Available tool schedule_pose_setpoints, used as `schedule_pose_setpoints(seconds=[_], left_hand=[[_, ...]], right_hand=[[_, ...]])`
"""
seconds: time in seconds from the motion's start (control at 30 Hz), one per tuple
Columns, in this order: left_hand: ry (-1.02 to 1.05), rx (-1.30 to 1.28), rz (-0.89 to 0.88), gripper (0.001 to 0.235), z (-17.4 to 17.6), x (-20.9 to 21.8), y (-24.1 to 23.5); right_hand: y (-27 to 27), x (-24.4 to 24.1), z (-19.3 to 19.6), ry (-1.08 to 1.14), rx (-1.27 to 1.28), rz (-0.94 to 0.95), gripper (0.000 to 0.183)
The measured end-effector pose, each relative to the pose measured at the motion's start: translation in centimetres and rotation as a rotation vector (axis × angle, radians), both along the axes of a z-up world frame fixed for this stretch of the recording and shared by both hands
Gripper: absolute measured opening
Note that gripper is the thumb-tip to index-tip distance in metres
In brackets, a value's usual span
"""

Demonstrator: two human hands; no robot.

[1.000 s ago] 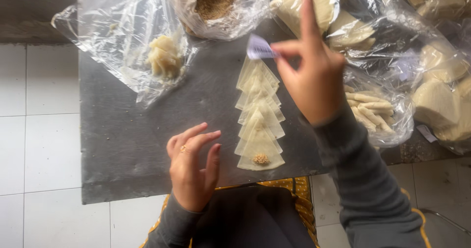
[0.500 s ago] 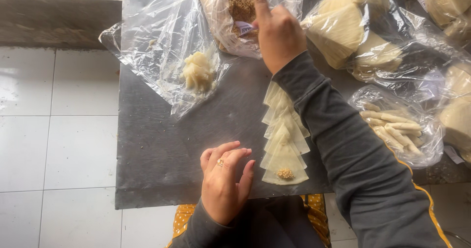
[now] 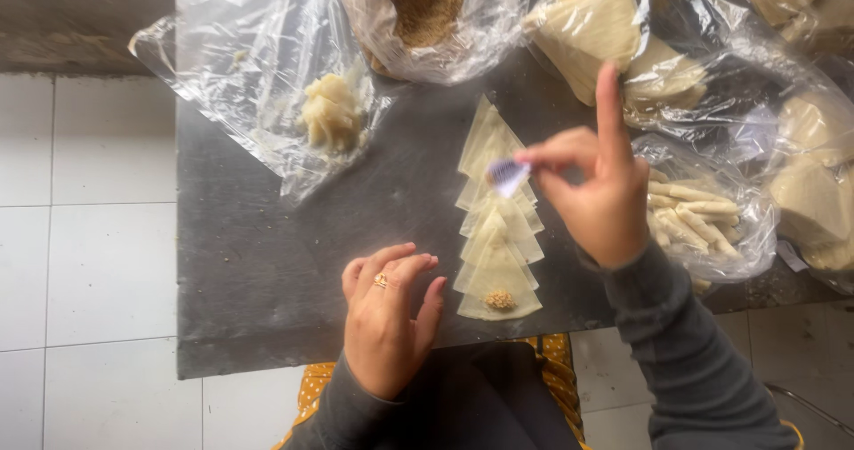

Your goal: The person places a small amount of granular filling onto a triangular wrapper and folds it into a sealed packet. The person repeats this process for several wrappers, stacking the finished packets on the table.

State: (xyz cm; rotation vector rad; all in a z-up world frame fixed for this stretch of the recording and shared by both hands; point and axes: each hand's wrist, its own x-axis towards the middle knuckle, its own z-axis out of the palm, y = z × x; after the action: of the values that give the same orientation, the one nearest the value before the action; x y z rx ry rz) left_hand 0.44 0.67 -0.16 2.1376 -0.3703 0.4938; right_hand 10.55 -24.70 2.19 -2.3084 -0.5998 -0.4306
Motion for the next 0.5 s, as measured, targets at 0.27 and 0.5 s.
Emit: schedule_pose_setpoints(seconds=[0.27, 0.5], left_hand=[[-0.010, 0.043, -0.107, 0.043, 0.1, 0.3, -0.2], [-0.073, 0.285, -0.285, 0.045, 0.5, 0.1, -1.3]], right_hand=[[-2.3, -8.0, -1.0, -0.088, -0.090, 0.082, 0.112], [-3.4, -9.9, 0.4, -0.255, -0.393, 0.285, 0.071]])
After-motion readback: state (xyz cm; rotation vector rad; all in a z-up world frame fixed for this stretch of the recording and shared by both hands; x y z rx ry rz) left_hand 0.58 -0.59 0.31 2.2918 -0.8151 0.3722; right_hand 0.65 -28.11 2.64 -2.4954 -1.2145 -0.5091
